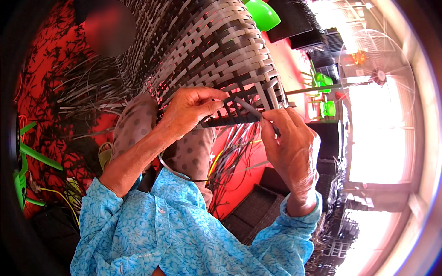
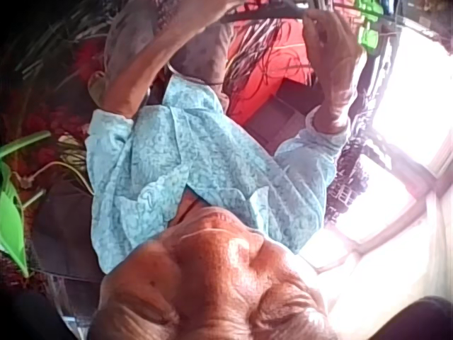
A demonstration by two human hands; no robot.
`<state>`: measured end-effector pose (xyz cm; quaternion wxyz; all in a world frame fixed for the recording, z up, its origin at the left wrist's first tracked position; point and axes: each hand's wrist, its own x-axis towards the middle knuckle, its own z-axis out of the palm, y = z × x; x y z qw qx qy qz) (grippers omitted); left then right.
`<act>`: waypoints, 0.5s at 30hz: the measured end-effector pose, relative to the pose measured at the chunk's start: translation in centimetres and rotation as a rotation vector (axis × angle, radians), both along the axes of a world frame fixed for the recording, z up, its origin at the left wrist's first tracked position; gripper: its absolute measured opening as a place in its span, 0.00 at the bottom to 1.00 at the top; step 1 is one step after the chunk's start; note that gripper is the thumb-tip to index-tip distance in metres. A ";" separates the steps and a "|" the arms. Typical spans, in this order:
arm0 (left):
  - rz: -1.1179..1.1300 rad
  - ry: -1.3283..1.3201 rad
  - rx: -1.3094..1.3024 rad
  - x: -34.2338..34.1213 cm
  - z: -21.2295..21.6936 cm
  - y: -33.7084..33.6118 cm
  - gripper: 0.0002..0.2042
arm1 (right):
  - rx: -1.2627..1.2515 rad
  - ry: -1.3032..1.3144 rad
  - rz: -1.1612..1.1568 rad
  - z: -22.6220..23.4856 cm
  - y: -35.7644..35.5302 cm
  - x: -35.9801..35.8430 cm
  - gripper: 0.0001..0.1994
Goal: The person weaves plastic strips through the frame of a wicker chair by hand, threading, wrapping, and tightening the strips along the edges.
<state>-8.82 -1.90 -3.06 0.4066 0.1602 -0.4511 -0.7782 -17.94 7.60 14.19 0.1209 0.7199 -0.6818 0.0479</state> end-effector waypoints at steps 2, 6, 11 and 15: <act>0.014 -0.004 -0.038 -0.2 -0.2 0.0 0.09 | -0.005 0.010 -0.006 0.0 0.1 0.0 0.05; 0.045 -0.024 -0.047 -0.1 0.0 0.1 0.10 | -0.008 0.037 -0.021 0.0 0.2 0.2 0.04; 0.061 -0.030 -0.037 -0.1 0.2 0.2 0.10 | -0.013 0.093 -0.015 0.0 0.2 0.2 0.04; 0.073 -0.033 -0.048 -0.1 0.3 0.3 0.10 | -0.023 0.099 0.008 -0.2 0.3 0.1 0.04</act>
